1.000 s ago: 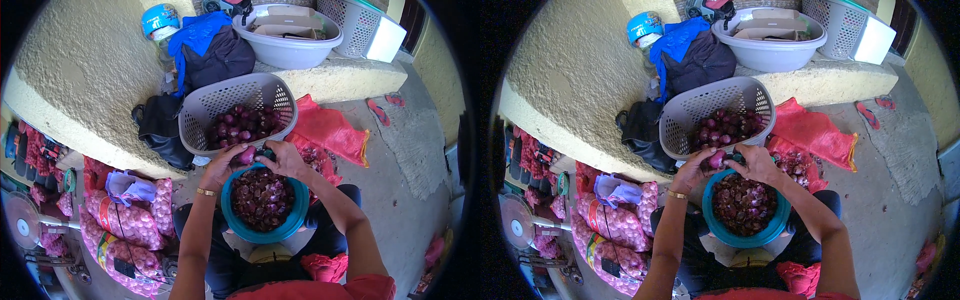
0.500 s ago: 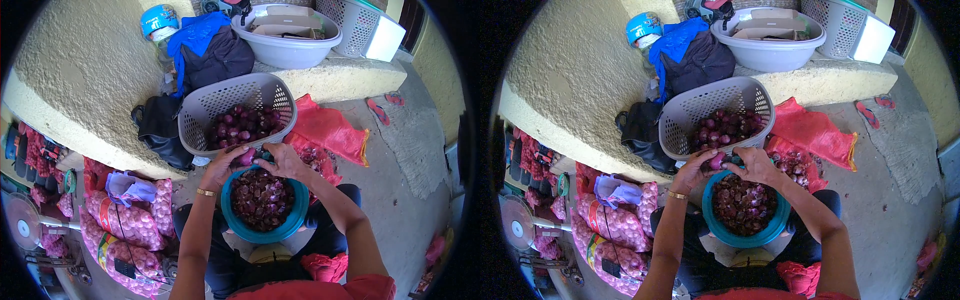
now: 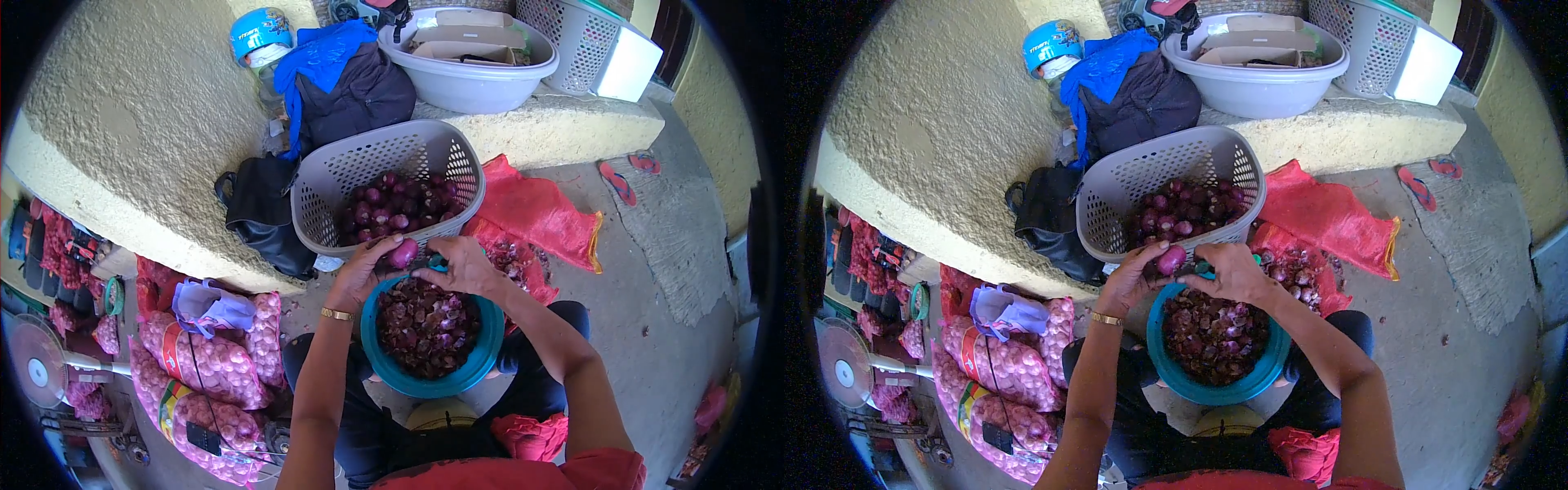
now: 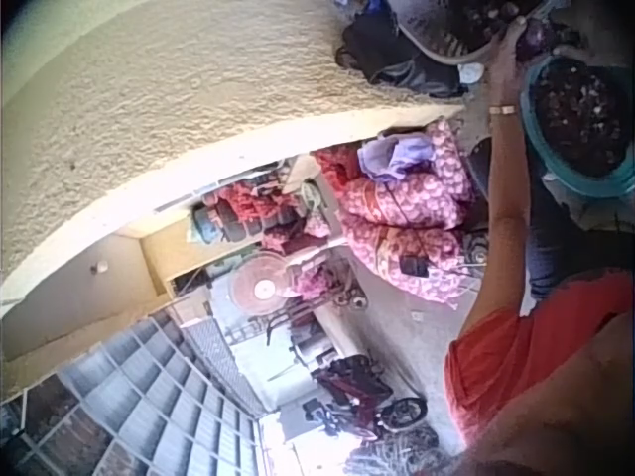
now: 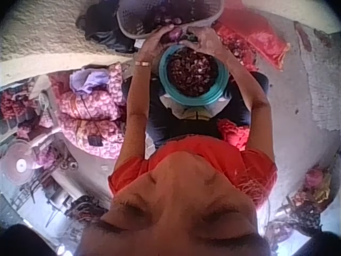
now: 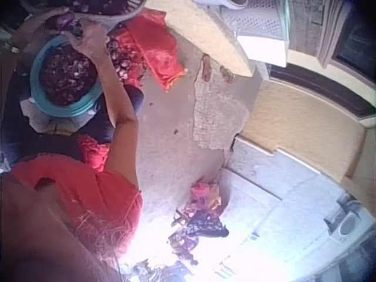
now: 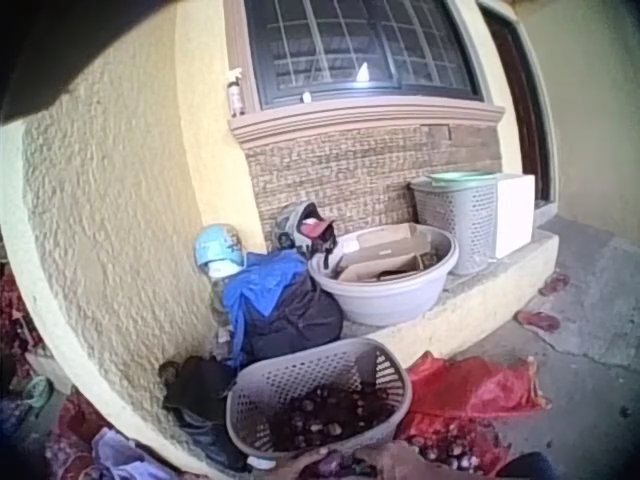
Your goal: The person peels and trims red onions using a knife, letting the skins fall into a basin.
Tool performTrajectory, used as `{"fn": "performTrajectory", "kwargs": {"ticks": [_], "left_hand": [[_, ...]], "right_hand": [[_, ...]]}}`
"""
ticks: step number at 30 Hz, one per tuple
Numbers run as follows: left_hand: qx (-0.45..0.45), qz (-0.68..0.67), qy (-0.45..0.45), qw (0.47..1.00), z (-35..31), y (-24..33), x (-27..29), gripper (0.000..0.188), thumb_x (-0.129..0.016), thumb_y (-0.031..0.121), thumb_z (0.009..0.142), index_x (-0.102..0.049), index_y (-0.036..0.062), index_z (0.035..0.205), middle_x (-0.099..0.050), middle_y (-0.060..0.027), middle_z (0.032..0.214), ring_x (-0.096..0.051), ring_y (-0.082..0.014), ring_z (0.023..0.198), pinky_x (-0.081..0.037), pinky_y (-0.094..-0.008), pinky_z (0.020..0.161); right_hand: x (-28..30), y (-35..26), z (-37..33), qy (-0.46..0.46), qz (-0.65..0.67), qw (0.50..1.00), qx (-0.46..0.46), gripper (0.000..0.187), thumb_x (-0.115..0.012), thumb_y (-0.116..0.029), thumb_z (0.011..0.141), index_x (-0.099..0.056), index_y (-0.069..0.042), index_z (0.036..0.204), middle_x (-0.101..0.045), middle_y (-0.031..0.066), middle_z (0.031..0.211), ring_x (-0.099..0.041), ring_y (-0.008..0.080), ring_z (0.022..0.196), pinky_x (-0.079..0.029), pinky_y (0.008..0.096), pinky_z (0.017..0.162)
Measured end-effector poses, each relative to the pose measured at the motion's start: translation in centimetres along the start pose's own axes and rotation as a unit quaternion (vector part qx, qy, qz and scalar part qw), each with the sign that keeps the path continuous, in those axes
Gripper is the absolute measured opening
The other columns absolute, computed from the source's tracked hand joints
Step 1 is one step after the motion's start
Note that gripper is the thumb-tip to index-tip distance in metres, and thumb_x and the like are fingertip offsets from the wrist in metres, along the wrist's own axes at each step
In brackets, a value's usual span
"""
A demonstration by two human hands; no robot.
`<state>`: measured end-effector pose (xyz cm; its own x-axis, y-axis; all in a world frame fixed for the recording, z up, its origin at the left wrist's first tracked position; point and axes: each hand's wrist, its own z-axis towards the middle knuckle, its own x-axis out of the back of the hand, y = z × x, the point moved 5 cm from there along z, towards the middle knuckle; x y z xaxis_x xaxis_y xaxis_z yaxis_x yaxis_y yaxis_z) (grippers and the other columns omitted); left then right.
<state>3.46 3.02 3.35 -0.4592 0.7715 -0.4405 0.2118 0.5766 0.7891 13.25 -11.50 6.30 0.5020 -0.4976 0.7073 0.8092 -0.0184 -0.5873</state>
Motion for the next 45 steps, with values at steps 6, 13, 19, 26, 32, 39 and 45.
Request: {"fn": "performTrajectory", "kwargs": {"ticks": [6,13,19,26,32,39,45], "left_hand": [[-0.003,-0.004,-0.016,1.000,0.3,-0.4,0.1,0.039,-0.071,0.024,0.085,-0.060,0.0034,0.116,-0.064,-0.0079,0.108,-0.062,-0.0164,0.099,-0.058,-0.0357,0.079],[-0.007,0.010,-0.025,1.000,0.3,-0.3,-0.1,0.038,-0.070,0.024,0.086,-0.060,0.0034,0.116,-0.064,-0.0075,0.109,-0.062,-0.0163,0.099,-0.058,-0.0355,0.080],[-0.003,0.003,-0.023,1.000,0.6,-0.5,0.3,0.038,-0.070,0.025,0.086,-0.059,0.0047,0.116,-0.064,-0.0072,0.109,-0.063,-0.0165,0.099,-0.059,-0.0357,0.079],[-0.019,-0.021,-0.007,1.000,0.7,-0.3,0.6,0.036,-0.068,0.027,0.087,-0.059,0.0043,0.114,-0.064,-0.0093,0.108,-0.065,-0.0199,0.097,-0.060,-0.0397,0.079],[0.002,-0.068,-0.022,0.997,1.0,-0.5,0.7,0.035,-0.067,0.028,0.088,-0.059,0.0049,0.114,-0.064,-0.0111,0.107,-0.065,-0.0226,0.095,-0.059,-0.0418,0.080],[0.004,-0.066,-0.028,0.997,0.8,-0.3,0.1,0.042,-0.065,0.034,0.089,-0.057,0.0059,0.118,-0.064,-0.0104,0.110,-0.066,-0.0217,0.096,-0.059,-0.0430,0.080],[0.008,-0.001,-0.023,1.000,0.5,-0.7,-0.5,0.045,-0.060,0.038,0.092,-0.055,0.0046,0.121,-0.065,-0.0098,0.109,-0.067,-0.0209,0.094,-0.059,-0.0419,0.081]], "right_hand": [[0.5,0.3,0.1,0.017,0.017,0.999,-0.040,0.041,-0.073,-0.036,0.078,-0.058,-0.002,0.096,-0.063,0.0189,0.080,-0.063,0.0401,0.077,-0.051,0.0456,0.064],[0.6,0.1,0.2,0.012,-0.023,0.999,-0.018,0.037,-0.068,-0.036,0.083,-0.058,-0.003,0.097,-0.063,0.0187,0.082,-0.063,0.0402,0.077,-0.051,0.0466,0.064],[0.4,-0.1,0.3,0.009,-0.061,0.998,0.001,0.032,-0.068,-0.034,0.081,-0.062,-0.003,0.081,-0.063,0.0150,0.076,-0.064,0.0357,0.072,-0.052,0.0441,0.062],[-1.3,-1.0,-0.4,-0.068,-0.063,0.992,0.088,0.027,-0.072,-0.034,0.076,-0.066,-0.008,0.076,-0.064,0.0104,0.072,-0.064,0.0312,0.068,-0.052,0.0414,0.059],[-3.2,0.3,-1.2,-0.150,-0.094,0.976,0.123,0.028,-0.073,-0.035,0.074,-0.065,-0.009,0.080,-0.063,0.0106,0.073,-0.064,0.0306,0.069,-0.051,0.0413,0.060],[-0.1,-0.9,-0.2,-0.035,-0.064,0.997,0.035,0.033,-0.073,-0.031,0.076,-0.059,-0.004,0.089,-0.063,0.0120,0.081,-0.064,0.0342,0.075,-0.052,0.0422,0.062],[0.8,-0.6,0.0,0.067,0.096,0.992,0.037,0.028,-0.074,-0.009,0.070,-0.060,-0.002,0.093,-0.060,0.0130,0.101,-0.063,0.0356,0.090,-0.053,0.0408,0.071]]}}
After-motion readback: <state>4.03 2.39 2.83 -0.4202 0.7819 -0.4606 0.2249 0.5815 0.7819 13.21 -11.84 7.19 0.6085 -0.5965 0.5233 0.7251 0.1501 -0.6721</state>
